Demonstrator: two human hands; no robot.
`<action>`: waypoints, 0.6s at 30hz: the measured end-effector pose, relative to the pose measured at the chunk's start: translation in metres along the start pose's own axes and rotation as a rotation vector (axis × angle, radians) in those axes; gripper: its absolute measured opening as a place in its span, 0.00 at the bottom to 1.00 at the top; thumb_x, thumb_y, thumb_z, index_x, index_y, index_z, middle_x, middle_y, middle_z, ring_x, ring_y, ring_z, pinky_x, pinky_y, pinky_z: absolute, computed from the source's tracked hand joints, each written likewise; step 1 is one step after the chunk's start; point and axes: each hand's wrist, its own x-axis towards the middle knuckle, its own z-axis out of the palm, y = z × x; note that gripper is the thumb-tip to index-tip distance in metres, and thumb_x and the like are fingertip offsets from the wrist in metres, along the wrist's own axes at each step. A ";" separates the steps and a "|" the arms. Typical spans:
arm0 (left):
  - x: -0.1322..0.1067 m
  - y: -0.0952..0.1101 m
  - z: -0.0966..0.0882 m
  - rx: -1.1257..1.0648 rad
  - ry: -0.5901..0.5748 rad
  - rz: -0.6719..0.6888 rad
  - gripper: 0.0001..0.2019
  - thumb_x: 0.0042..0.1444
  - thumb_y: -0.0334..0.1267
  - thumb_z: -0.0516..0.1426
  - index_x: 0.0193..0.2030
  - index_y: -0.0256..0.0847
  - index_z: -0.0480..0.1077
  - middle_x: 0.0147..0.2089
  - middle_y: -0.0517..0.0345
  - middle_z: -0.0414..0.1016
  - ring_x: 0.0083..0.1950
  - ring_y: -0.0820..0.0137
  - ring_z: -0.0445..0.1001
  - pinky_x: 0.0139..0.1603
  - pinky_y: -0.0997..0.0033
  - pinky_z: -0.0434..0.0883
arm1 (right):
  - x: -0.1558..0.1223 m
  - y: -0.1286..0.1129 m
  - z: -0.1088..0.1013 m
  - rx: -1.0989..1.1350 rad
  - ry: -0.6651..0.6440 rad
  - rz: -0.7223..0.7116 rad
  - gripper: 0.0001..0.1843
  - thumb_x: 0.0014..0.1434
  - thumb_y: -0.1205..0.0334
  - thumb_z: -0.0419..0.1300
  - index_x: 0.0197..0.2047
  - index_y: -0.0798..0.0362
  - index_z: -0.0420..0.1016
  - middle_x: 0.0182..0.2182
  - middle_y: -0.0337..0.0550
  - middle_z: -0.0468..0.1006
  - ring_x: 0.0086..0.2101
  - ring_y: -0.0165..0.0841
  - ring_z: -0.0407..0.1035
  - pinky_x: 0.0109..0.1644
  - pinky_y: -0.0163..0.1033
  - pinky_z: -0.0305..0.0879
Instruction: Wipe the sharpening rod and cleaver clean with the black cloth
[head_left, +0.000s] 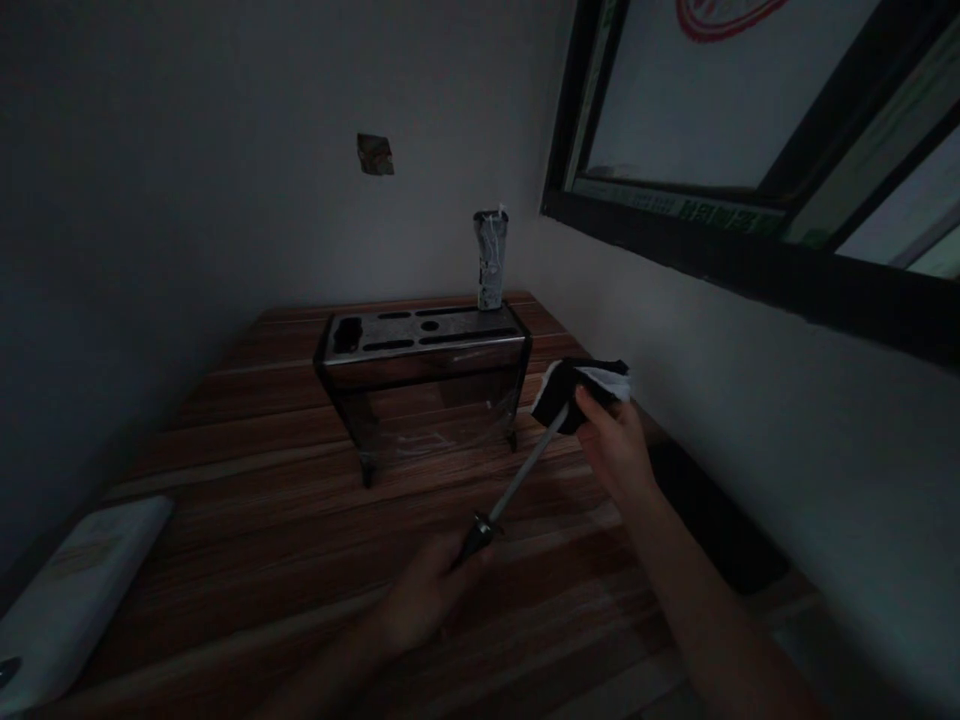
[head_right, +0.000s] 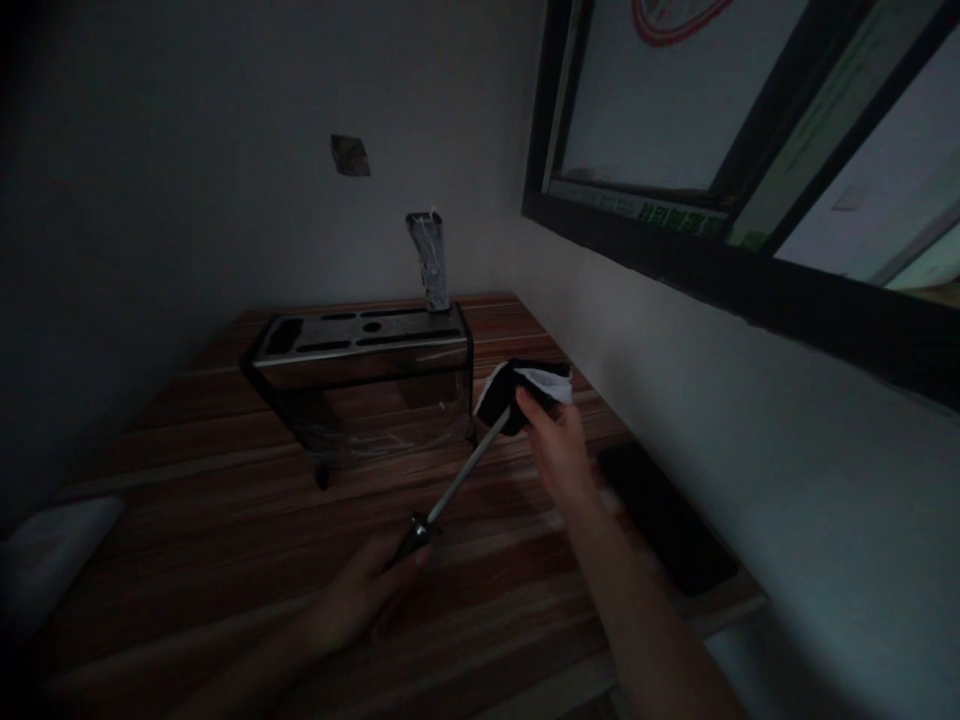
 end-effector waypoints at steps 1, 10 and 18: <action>0.000 0.000 0.000 -0.006 0.011 0.011 0.20 0.52 0.56 0.51 0.26 0.39 0.60 0.15 0.70 0.55 0.14 0.79 0.54 0.12 0.80 0.50 | -0.003 0.002 0.002 -0.020 -0.012 0.029 0.14 0.40 0.59 0.69 0.34 0.50 0.75 0.35 0.39 0.79 0.41 0.36 0.71 0.48 0.44 0.66; -0.001 0.005 0.002 -0.152 0.030 0.037 0.22 0.51 0.58 0.51 0.24 0.39 0.59 0.10 0.71 0.54 0.10 0.81 0.50 0.10 0.82 0.47 | -0.038 0.024 0.020 -0.157 -0.319 0.171 0.16 0.39 0.61 0.69 0.35 0.49 0.75 0.35 0.37 0.80 0.39 0.35 0.72 0.48 0.42 0.66; 0.000 0.006 0.001 -0.197 0.087 0.037 0.23 0.49 0.60 0.51 0.23 0.39 0.58 0.09 0.71 0.54 0.09 0.82 0.50 0.09 0.82 0.46 | -0.063 0.036 0.026 -0.251 -0.565 0.293 0.18 0.39 0.62 0.69 0.36 0.50 0.74 0.33 0.37 0.79 0.37 0.34 0.73 0.44 0.40 0.68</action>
